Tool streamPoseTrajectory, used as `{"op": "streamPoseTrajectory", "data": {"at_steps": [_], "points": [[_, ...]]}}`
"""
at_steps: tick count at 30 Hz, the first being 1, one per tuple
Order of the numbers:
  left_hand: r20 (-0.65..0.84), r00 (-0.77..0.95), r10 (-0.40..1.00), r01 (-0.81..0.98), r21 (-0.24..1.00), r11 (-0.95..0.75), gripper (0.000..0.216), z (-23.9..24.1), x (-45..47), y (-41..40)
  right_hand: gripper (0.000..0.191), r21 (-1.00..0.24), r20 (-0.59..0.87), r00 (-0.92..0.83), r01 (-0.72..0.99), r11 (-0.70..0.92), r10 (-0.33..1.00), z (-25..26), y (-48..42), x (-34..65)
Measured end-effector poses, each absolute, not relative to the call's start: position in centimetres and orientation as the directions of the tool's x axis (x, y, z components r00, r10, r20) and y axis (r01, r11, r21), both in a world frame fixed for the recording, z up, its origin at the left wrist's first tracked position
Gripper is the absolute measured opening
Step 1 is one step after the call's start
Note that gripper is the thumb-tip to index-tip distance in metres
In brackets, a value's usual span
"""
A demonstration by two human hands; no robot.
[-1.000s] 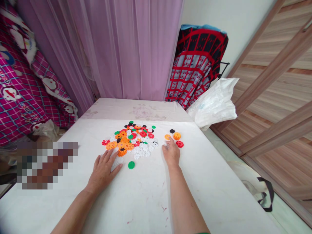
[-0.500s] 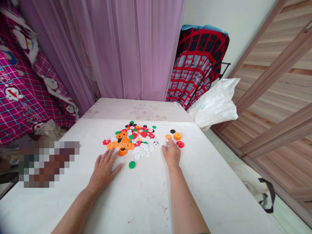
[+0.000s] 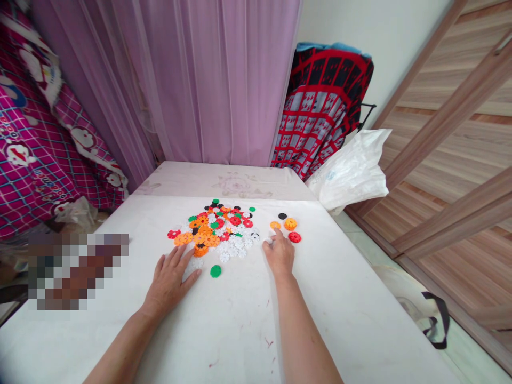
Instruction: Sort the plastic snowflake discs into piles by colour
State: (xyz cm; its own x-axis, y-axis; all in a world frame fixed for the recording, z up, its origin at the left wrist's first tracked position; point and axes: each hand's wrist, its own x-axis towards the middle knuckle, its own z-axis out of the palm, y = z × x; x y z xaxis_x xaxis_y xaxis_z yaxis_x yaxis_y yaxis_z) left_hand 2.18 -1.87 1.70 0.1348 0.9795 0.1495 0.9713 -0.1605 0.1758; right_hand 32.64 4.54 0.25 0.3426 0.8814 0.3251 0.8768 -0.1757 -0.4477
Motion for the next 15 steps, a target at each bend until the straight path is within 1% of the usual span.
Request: {"op": "streamPoseTrajectory", "data": {"at_steps": [4, 8, 15], "points": [[0.153, 0.133, 0.979, 0.972, 0.175, -0.159, 0.058, 1.6, 2.2, -1.8, 0.048, -0.451, 0.298, 0.333, 0.875, -0.175, 0.895, 0.1, 3.5, 32.6], [0.187, 0.13, 0.974, 0.97, 0.182, -0.164, 0.057, 1.3, 2.2, -1.8, 0.048, -0.429, 0.274, 0.329, 0.883, -0.191, 0.904, 0.3, 2.6, 32.6], [0.202, 0.134, 0.97, 0.963, 0.203, -0.176, 0.057, 1.2, 2.1, -1.8, 0.045, -0.39, 0.309, 0.3, 0.906, -0.168, 0.903, 0.3, 1.0, 32.3]]}}
